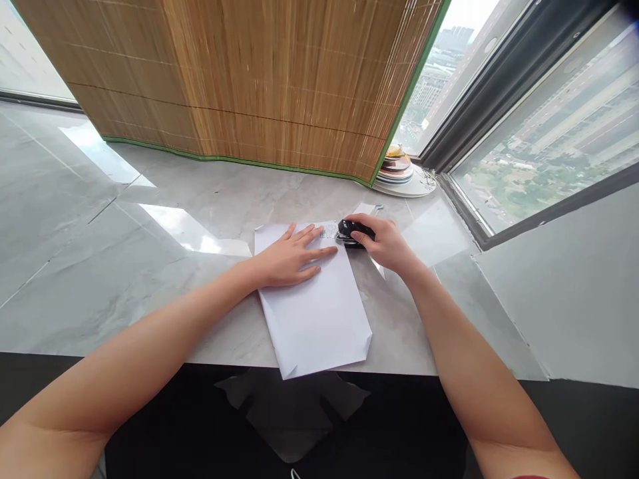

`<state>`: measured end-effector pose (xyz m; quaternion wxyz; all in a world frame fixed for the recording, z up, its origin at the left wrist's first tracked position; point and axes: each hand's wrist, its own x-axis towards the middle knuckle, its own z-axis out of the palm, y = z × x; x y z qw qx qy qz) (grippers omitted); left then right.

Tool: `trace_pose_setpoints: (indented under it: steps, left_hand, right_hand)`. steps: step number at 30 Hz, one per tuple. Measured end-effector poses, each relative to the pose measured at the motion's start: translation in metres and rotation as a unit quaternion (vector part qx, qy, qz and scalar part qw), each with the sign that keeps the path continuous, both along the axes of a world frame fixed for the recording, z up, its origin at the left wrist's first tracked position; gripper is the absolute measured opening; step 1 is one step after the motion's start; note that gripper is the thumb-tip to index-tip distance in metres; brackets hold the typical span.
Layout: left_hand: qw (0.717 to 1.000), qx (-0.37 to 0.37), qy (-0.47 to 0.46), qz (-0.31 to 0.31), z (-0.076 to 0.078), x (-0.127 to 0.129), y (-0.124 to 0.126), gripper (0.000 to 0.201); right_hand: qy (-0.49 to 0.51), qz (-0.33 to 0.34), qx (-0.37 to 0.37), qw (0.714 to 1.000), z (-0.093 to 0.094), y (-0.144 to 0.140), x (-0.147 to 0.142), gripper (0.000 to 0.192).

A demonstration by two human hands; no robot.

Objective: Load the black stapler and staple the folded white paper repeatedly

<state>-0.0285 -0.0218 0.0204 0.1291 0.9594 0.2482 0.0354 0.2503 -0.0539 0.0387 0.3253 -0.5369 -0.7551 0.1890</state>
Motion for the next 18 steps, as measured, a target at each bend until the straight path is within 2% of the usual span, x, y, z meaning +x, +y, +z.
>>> trace_pose_setpoints:
  steps: [3,8,13,18]
  left_hand:
    - [1.0,-0.008,-0.002,-0.023,0.0,0.0,-0.001,0.058]
    - [1.0,-0.008,-0.016,0.005,-0.004,-0.001,0.001,0.059]
    - [0.998,-0.036,-0.027,-0.049,-0.004,-0.002,0.0,0.058]
    - [0.998,-0.042,-0.04,-0.026,-0.003,-0.002,0.0,0.063]
  right_hand:
    - [0.004,0.006,0.008,1.0,-0.002,-0.002,-0.006,0.032]
    - [-0.008,0.004,0.017,1.0,-0.002,-0.004,-0.01,0.032]
    - [-0.016,0.012,0.017,1.0,0.0,-0.006,-0.015,0.032]
    - [-0.02,0.007,0.011,1.0,0.002,-0.008,-0.019,0.036]
